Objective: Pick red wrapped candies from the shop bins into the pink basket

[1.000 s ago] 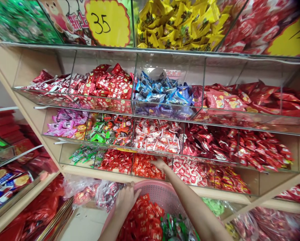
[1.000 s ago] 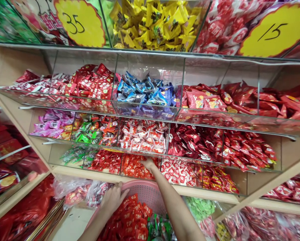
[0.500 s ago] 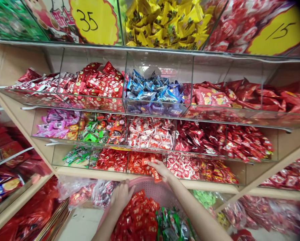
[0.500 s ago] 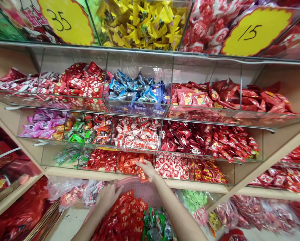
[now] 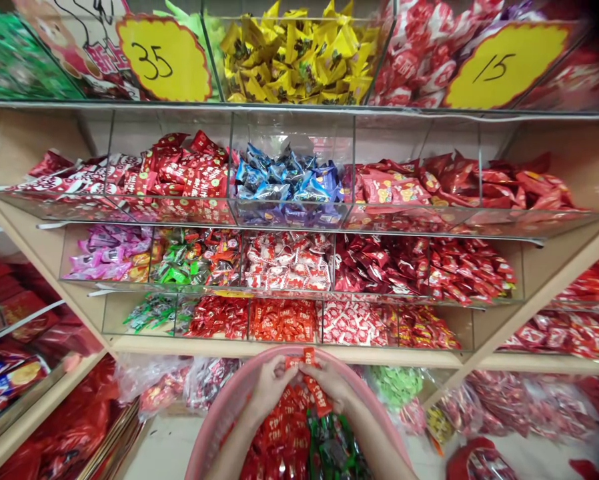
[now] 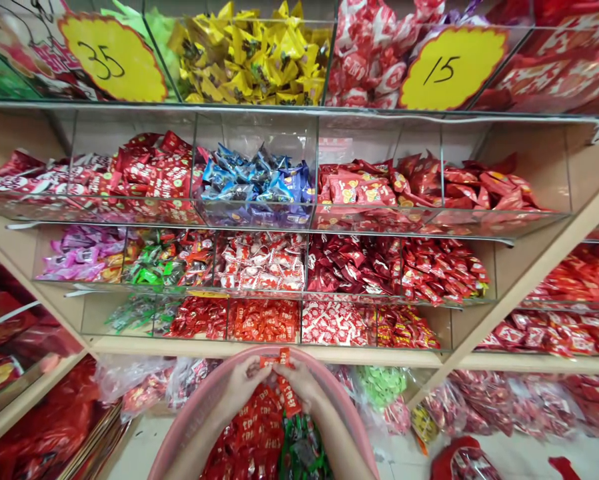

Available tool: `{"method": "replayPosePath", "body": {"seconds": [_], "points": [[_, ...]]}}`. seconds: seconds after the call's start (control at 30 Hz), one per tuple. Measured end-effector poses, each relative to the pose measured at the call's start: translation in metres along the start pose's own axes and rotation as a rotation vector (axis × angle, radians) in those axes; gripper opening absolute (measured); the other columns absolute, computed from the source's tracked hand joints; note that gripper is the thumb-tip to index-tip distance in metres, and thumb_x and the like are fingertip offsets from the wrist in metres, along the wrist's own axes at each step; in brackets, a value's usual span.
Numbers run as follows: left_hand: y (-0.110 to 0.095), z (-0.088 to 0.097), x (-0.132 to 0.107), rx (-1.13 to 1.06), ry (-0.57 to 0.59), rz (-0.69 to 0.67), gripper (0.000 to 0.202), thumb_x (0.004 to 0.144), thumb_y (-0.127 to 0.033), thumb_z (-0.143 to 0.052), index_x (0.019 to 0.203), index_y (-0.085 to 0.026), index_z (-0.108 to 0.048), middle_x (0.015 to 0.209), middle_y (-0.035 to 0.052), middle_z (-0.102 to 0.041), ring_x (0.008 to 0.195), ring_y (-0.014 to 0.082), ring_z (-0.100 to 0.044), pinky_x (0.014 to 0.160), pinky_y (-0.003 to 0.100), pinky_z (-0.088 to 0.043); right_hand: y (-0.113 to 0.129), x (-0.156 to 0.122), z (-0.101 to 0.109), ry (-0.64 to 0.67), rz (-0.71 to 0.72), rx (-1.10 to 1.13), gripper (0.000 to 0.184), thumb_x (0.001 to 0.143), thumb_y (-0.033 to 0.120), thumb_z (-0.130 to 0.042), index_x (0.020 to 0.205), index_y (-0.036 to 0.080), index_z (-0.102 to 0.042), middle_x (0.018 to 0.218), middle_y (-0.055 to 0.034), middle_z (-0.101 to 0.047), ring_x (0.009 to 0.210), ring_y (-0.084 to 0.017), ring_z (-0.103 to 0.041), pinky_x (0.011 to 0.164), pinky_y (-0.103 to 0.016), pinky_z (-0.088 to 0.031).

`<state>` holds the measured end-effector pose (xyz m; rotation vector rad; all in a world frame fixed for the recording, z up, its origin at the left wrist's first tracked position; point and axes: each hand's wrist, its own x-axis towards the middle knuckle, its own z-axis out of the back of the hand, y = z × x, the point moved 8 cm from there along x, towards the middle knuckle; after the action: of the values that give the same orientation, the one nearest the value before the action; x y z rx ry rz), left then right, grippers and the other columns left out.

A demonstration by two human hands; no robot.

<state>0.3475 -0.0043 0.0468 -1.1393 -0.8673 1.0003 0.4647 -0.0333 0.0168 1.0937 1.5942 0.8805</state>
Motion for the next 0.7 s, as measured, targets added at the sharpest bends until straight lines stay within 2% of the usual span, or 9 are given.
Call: {"method": "replayPosePath", "body": {"seconds": [0.1, 0.17, 0.3, 0.47, 0.57, 0.7], "points": [[0.013, -0.012, -0.002, -0.164, 0.02, 0.152, 0.033, 0.067, -0.048, -0.06, 0.074, -0.016, -0.054, 0.064, -0.0004, -0.061, 0.056, 0.0112, -0.055, 0.052, 0.022, -0.039, 0.0, -0.002, 0.001, 0.028, 0.002, 0.104, 0.034, 0.063, 0.048, -0.067, 0.078, 0.019, -0.056, 0.057, 0.0036, -0.057, 0.042, -0.009, -0.048, 0.04, -0.021, -0.038], [0.018, -0.009, -0.004, -0.219, -0.019, 0.215, 0.035, 0.064, -0.047, -0.061, 0.076, -0.015, -0.054, 0.063, -0.0012, -0.061, 0.053, 0.0097, -0.054, 0.05, 0.021, -0.037, 0.0, -0.005, 0.008, -0.017, -0.004, 0.127, 0.034, 0.062, 0.047, -0.068, 0.078, 0.019, -0.055, 0.057, 0.0039, -0.057, 0.042, -0.009, -0.048, 0.039, -0.021, -0.037], [0.02, -0.004, -0.004, -0.247, -0.04, 0.255, 0.035, 0.061, -0.047, -0.062, 0.071, -0.015, -0.054, 0.062, -0.0017, -0.06, 0.051, 0.0081, -0.052, 0.049, 0.02, -0.037, 0.001, -0.01, 0.018, -0.095, -0.032, 0.129, 0.035, 0.061, 0.047, -0.069, 0.079, 0.02, -0.054, 0.057, 0.0045, -0.057, 0.041, -0.01, -0.048, 0.036, -0.021, -0.035], [0.042, -0.012, -0.008, -0.157, -0.078, 0.375, 0.033, 0.064, -0.048, -0.057, 0.065, -0.017, -0.049, 0.053, -0.0035, -0.058, 0.04, 0.0072, -0.047, 0.04, 0.02, -0.03, 0.01, -0.012, 0.025, -0.107, 0.049, 0.072, 0.033, 0.063, 0.049, -0.066, 0.072, 0.02, -0.052, 0.054, 0.0055, -0.054, 0.038, -0.009, -0.045, 0.035, -0.021, -0.033], [0.061, -0.026, -0.012, -0.048, -0.049, 0.472, 0.024, 0.07, -0.04, -0.053, 0.063, -0.018, -0.046, 0.045, -0.0042, -0.055, 0.034, 0.0075, -0.045, 0.037, 0.019, -0.027, 0.01, -0.013, 0.028, -0.112, 0.052, 0.068, 0.033, 0.064, 0.05, -0.065, 0.071, 0.02, -0.052, 0.055, 0.0052, -0.055, 0.038, -0.008, -0.045, 0.035, -0.021, -0.034], [0.07, -0.034, -0.009, 0.038, -0.052, 0.486, 0.017, 0.072, -0.029, -0.052, 0.061, -0.019, -0.043, 0.036, -0.0057, -0.049, 0.031, 0.0096, -0.045, 0.035, 0.02, -0.026, 0.01, -0.017, 0.027, -0.088, 0.019, 0.032, 0.034, 0.065, 0.051, -0.065, 0.077, 0.02, -0.055, 0.054, 0.0047, -0.055, 0.039, -0.009, -0.046, 0.036, -0.021, -0.034]]}}
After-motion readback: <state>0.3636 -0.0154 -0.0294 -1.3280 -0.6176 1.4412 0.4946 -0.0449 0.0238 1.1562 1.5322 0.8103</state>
